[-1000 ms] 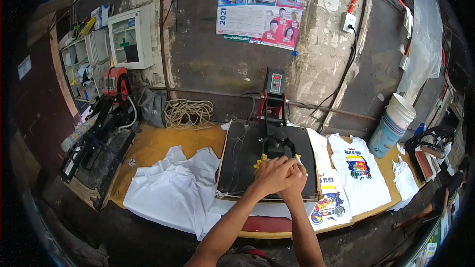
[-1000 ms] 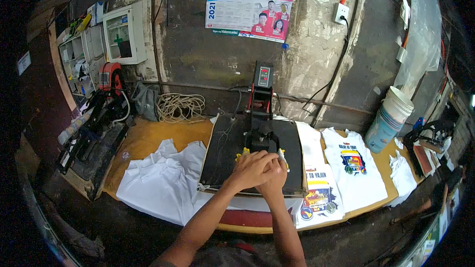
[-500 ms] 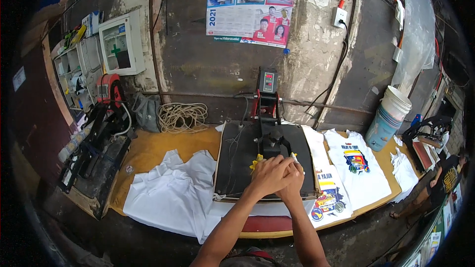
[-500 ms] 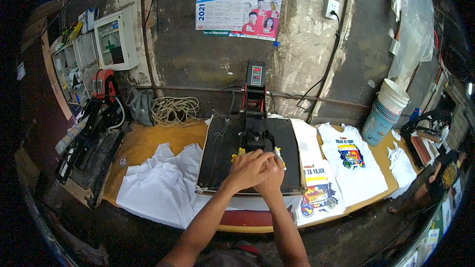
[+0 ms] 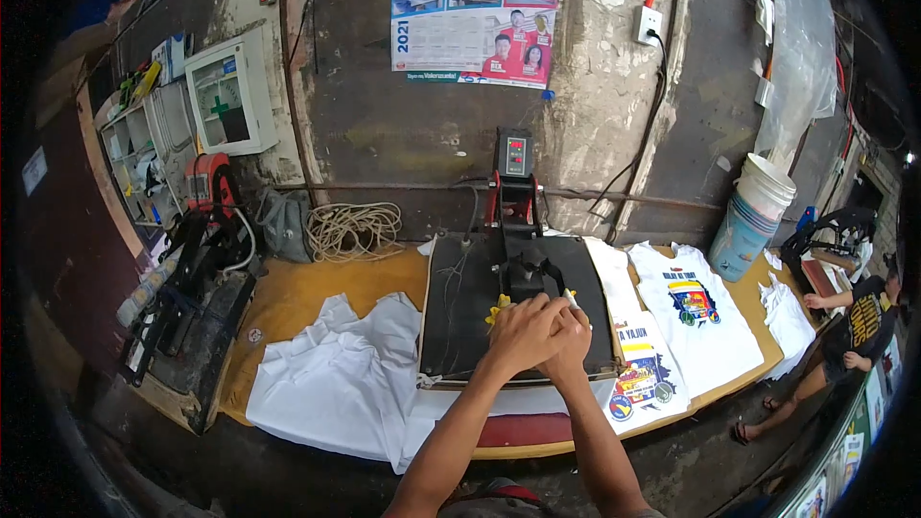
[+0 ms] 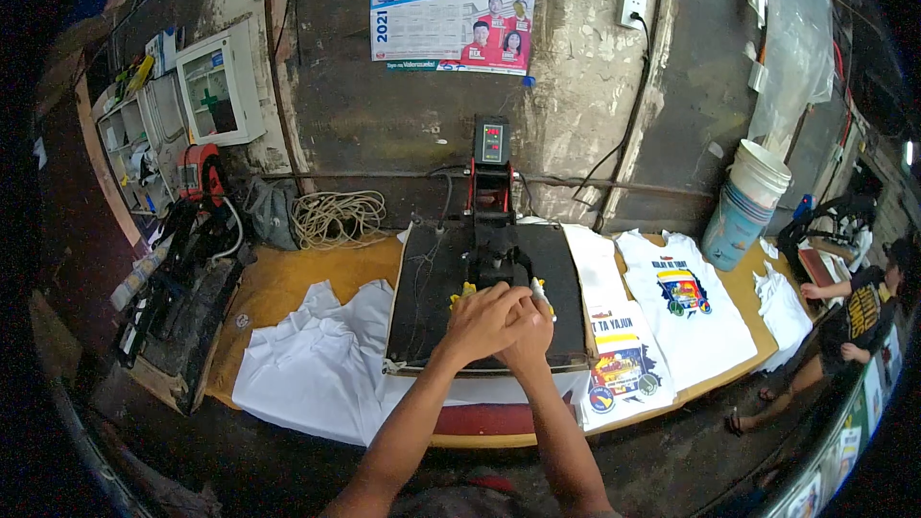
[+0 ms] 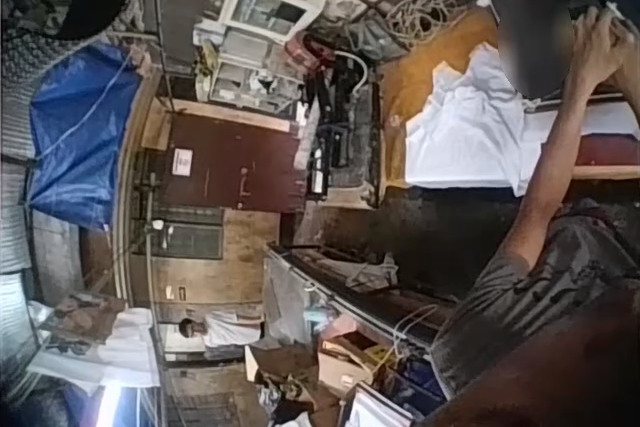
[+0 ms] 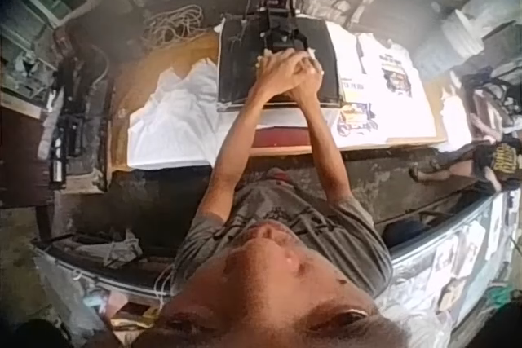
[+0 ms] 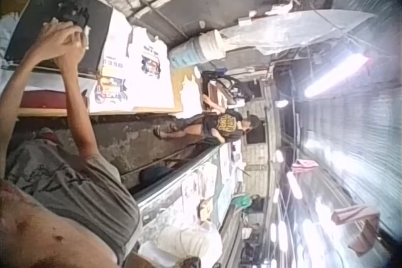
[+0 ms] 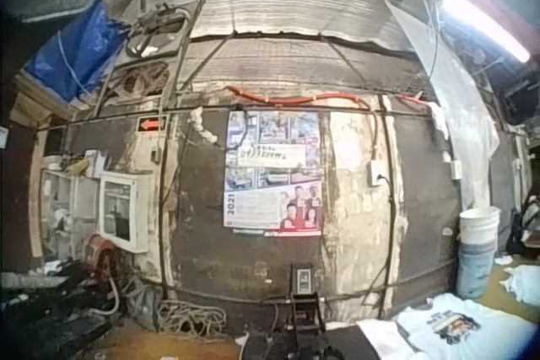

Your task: The person is using a heat press machine to transfer printed designs onto white t-shirts.

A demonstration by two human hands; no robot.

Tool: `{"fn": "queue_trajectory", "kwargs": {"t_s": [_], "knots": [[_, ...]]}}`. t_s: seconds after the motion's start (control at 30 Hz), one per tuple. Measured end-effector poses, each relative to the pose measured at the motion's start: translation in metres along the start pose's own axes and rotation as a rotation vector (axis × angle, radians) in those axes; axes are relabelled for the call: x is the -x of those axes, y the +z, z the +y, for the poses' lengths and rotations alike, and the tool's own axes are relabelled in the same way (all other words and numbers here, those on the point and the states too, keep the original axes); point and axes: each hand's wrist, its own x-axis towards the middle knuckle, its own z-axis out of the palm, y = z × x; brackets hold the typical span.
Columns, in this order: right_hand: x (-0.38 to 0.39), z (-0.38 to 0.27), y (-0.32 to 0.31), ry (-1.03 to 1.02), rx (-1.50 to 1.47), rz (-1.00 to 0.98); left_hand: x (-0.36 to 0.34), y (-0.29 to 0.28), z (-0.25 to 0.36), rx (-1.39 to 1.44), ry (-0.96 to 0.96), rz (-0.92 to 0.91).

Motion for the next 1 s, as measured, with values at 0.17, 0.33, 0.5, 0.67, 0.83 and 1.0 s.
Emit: {"fn": "queue_trajectory", "kwargs": {"t_s": [0.17, 0.33, 0.5, 0.67, 0.83, 1.0], "knots": [[-0.001, -0.001, -0.004, 0.009, 0.018, -0.053, -0.002, 0.002, -0.002, 0.01, -0.031, -0.03], [-0.002, -0.004, -0.011, -0.034, 0.064, -0.083, -0.001, 0.003, -0.001, -0.014, -0.011, 0.01], [-0.002, -0.007, -0.017, -0.006, -0.017, -0.055, 0.003, 0.002, 0.005, -0.082, -0.015, 0.033], [-0.001, -0.005, -0.019, 0.025, -0.056, -0.115, 0.004, -0.001, 0.01, -0.075, -0.019, 0.014], [-0.002, -0.004, -0.019, -0.002, -0.032, -0.098, 0.005, -0.002, 0.012, -0.107, -0.034, 0.017], [-0.003, -0.004, -0.022, 0.017, -0.029, -0.171, 0.005, -0.002, 0.01, -0.104, -0.025, -0.016]]}}
